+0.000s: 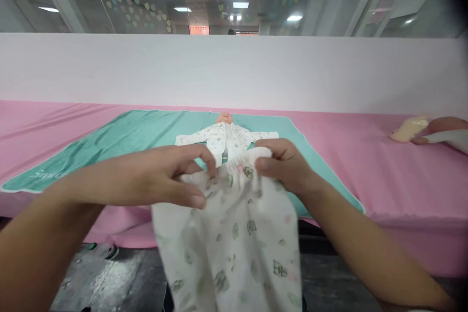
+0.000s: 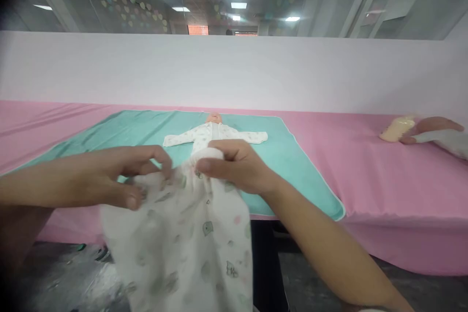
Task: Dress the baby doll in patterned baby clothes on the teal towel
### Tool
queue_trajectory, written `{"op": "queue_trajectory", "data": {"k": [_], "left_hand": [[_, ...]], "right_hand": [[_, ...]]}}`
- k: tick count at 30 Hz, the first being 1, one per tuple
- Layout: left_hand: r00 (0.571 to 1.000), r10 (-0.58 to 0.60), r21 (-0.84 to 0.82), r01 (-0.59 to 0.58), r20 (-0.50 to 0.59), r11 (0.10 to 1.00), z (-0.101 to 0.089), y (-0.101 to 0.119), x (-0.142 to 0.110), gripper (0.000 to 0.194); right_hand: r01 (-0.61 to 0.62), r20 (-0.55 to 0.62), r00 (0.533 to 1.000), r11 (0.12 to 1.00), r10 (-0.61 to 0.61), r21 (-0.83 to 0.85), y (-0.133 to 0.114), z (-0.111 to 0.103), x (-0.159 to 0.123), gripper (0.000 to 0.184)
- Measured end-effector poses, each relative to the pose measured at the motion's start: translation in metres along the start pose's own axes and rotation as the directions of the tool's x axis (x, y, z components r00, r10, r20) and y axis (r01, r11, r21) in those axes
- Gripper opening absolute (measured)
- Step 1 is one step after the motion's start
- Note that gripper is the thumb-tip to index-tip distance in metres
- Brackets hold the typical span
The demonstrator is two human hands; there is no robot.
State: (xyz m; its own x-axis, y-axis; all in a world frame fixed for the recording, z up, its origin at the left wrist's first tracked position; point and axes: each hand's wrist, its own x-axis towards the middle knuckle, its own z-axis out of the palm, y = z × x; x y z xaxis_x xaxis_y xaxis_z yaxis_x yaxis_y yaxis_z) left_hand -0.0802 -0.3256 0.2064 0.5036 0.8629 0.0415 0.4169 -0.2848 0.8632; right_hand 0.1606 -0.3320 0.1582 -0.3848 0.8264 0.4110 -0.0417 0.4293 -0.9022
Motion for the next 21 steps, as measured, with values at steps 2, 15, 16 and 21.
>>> {"op": "queue_trajectory", "data": {"k": [2, 15, 16, 21], "left_hand": [[0.983, -0.046, 0.117, 0.025, 0.178, 0.993, 0.006, -0.007, 0.015, 0.033], [0.997, 0.018, -0.002, -0.018, -0.07, 1.0, 0.004, -0.002, 0.086, 0.018], [0.999, 0.006, -0.027, -0.007, -0.045, 1.0, 0.003, -0.004, 0.088, 0.02], [0.991, 0.085, -0.319, -0.113, -0.099, 0.941, 0.013, -0.016, 0.097, 0.026]], "right_hand": [[0.005, -0.017, 1.0, 0.999, -0.006, -0.035, 0.013, 0.002, 0.01, 0.037], [-0.082, 0.171, 0.971, 0.907, 0.166, -0.414, 0.009, -0.031, 0.065, 0.04], [-0.072, 0.127, 0.985, 0.939, 0.12, -0.336, 0.012, -0.032, 0.067, 0.041], [-0.206, 0.282, 0.922, 0.954, 0.264, -0.219, 0.039, -0.032, 0.06, 0.042]]}}
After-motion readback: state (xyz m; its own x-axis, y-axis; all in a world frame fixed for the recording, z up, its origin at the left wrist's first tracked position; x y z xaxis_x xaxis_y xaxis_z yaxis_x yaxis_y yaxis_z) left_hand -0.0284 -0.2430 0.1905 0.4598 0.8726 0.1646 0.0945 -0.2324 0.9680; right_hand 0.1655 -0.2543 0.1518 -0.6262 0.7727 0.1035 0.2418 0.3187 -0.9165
